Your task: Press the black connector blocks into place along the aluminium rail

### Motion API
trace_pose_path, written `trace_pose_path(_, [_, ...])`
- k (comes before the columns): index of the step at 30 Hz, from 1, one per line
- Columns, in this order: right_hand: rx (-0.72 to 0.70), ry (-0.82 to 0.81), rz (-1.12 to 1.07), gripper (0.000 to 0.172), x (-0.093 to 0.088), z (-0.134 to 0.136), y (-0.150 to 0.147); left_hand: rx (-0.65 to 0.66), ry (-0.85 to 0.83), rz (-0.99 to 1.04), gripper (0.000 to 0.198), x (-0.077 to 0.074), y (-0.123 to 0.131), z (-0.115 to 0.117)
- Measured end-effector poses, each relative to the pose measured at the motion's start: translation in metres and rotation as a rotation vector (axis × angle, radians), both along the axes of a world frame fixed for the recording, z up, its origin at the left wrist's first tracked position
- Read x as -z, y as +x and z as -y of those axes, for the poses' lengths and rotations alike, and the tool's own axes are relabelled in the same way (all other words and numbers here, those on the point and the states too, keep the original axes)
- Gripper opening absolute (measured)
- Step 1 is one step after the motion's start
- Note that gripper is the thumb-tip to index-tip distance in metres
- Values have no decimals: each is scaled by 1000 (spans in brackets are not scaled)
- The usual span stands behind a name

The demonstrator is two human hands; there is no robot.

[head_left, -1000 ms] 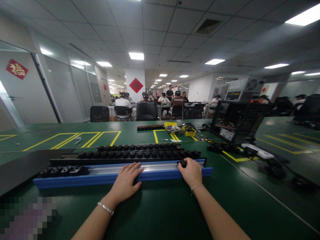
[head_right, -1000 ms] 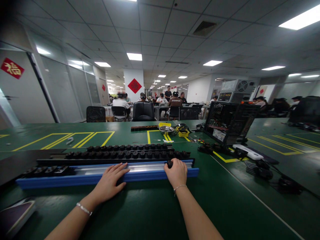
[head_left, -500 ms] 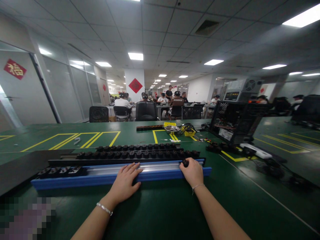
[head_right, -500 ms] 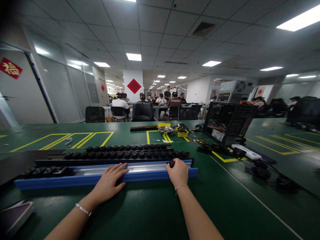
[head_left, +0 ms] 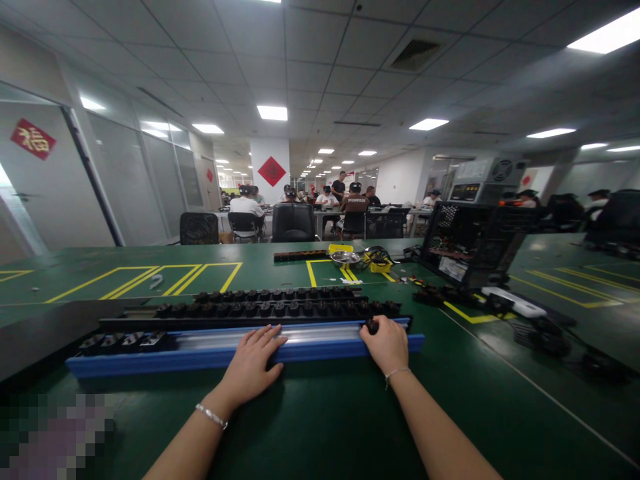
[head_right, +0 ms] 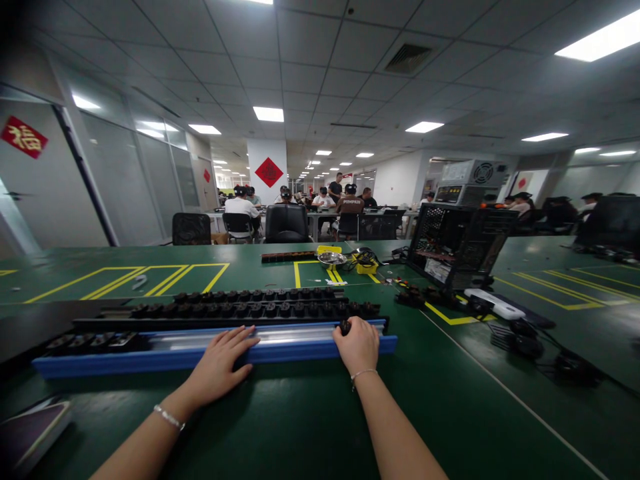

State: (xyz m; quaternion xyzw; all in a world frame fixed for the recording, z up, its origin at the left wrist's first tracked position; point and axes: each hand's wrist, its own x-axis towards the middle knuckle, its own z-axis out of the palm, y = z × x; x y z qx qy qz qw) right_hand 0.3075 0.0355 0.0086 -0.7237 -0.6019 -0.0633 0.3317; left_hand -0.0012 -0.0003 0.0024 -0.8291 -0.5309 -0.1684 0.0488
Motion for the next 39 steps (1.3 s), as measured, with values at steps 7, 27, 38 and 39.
trace_pose_path(7, [-14,-12,21,25,0,0,2,-3,-2,3,50,0,0,0])
trace_pose_path(27, [-5,22,-7,26,4,-1,5,-4,-12,3,50,-1,0,1])
trace_pose_path(38, [-5,18,0,24,1,0,6,3,-6,7,50,0,0,1])
trace_pose_path(39, [-1,17,2,25,0,0,6,2,-6,6,49,0,0,1])
